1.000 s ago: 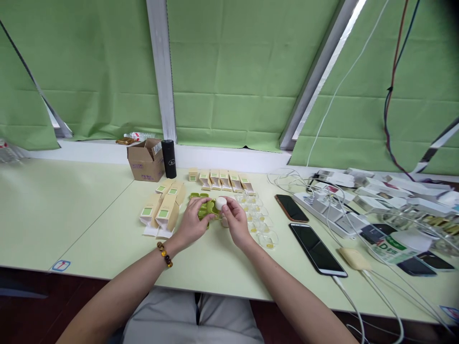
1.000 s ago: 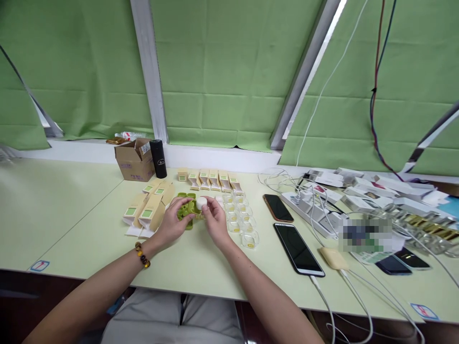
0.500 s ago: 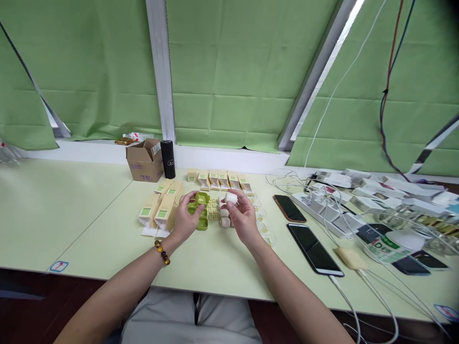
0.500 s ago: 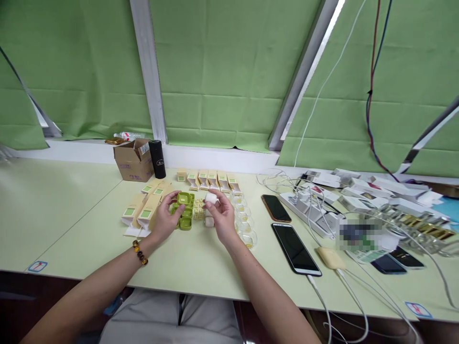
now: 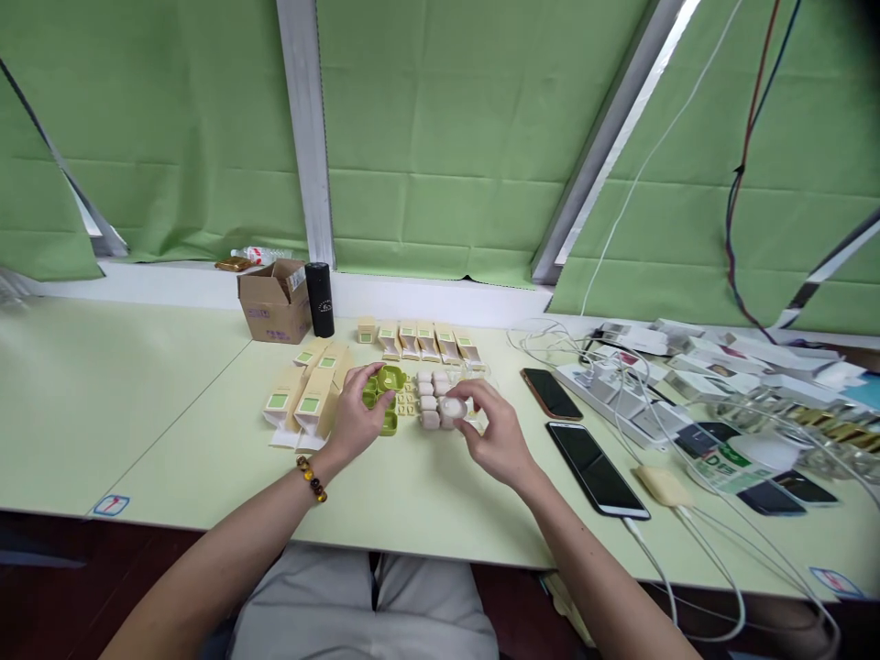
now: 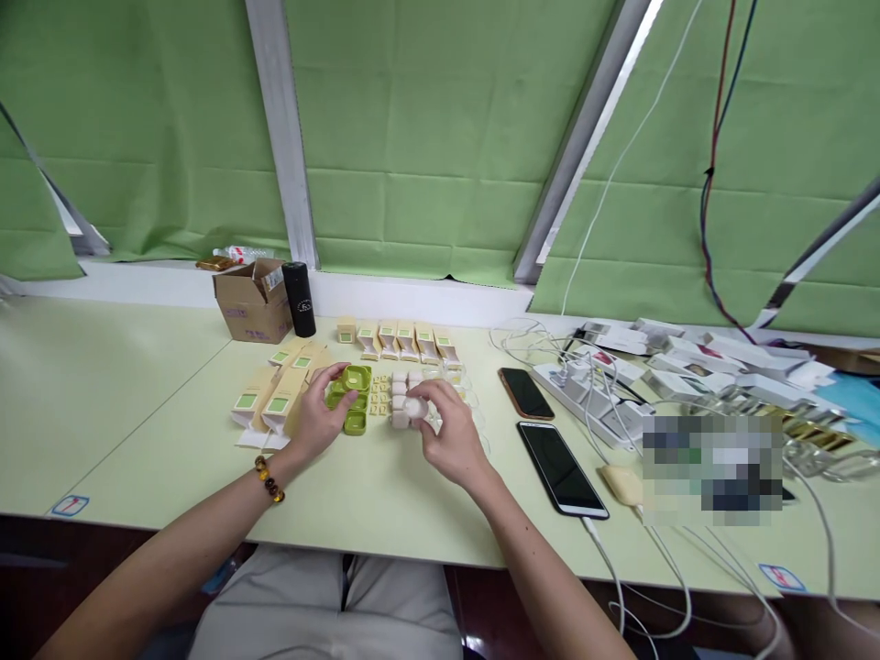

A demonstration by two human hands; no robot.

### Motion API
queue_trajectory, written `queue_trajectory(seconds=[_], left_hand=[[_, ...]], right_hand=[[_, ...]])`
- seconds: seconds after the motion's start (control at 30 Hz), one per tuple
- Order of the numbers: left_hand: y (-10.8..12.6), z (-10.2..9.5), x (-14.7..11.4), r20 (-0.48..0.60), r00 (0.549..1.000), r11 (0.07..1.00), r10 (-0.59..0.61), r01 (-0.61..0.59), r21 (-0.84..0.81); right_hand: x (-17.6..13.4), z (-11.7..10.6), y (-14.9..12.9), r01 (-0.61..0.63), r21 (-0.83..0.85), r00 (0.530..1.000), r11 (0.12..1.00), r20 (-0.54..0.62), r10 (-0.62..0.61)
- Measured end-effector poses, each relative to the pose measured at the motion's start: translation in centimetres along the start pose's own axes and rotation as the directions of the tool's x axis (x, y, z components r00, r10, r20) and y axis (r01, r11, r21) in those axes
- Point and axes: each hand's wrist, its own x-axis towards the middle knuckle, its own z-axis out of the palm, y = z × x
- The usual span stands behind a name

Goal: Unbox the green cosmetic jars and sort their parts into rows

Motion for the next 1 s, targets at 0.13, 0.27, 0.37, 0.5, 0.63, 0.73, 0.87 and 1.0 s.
queue_trajectory(seconds=[0.13, 0.27, 0.37, 0.5, 0.63, 0.73, 0.87, 1.0], left_hand=[[0.0, 0.1, 0.0, 0.014, 1.0, 1.0, 0.021, -0.021, 0.009], [-0.2, 0.1, 0.0, 0.001, 0.999, 0.999, 0.04, -0.04, 0.004], [-0.2, 0.2, 0.0, -0.005, 0.999, 0.999, 0.05, -0.05, -0.002], [-0.1, 0.2, 0.0, -0.005, 0.999, 0.999, 0.051, -0.051, 0.0], [-0.1, 0.2, -0.1, -0.008, 0.999, 0.999, 0.037, -0.038, -0.018], [-0.2, 0.2, -0.1, -0.001, 0.999, 0.998, 0.033, -0.033, -0.047], [-0.2, 0.2, -0.1, 0.011, 1.0, 0.994, 0.006, -0.005, -0.105], [0.0, 0.1, -0.1, 0.038, 0.999, 0.985, -0.03, 0.036, -0.166]], right_hand=[[-2.2, 0.7, 0.8, 0.096, -0.319, 0.989, 0.943, 0.134, -0.055], [-3.6, 1.7, 2.1, 0.139, -0.473, 0.986, 0.87, 0.152, -0.075], [-4.0, 1.9, 2.7, 0.183, -0.527, 0.979, 0.83, 0.171, -0.107], [-4.2, 2.0, 2.7, 0.218, -0.581, 0.973, 0.784, 0.192, -0.128], [-4.2, 2.0, 2.4, 0.196, -0.604, 0.977, 0.773, 0.192, -0.098], [-4.1, 1.5, 2.2, 0.165, -0.568, 0.981, 0.806, 0.179, -0.075], [-3.3, 0.4, 2.0, 0.098, -0.457, 0.993, 0.884, 0.097, -0.059], [-1.5, 0.2, 0.9, 0.126, -0.322, 0.989, 0.939, -0.038, -0.145]])
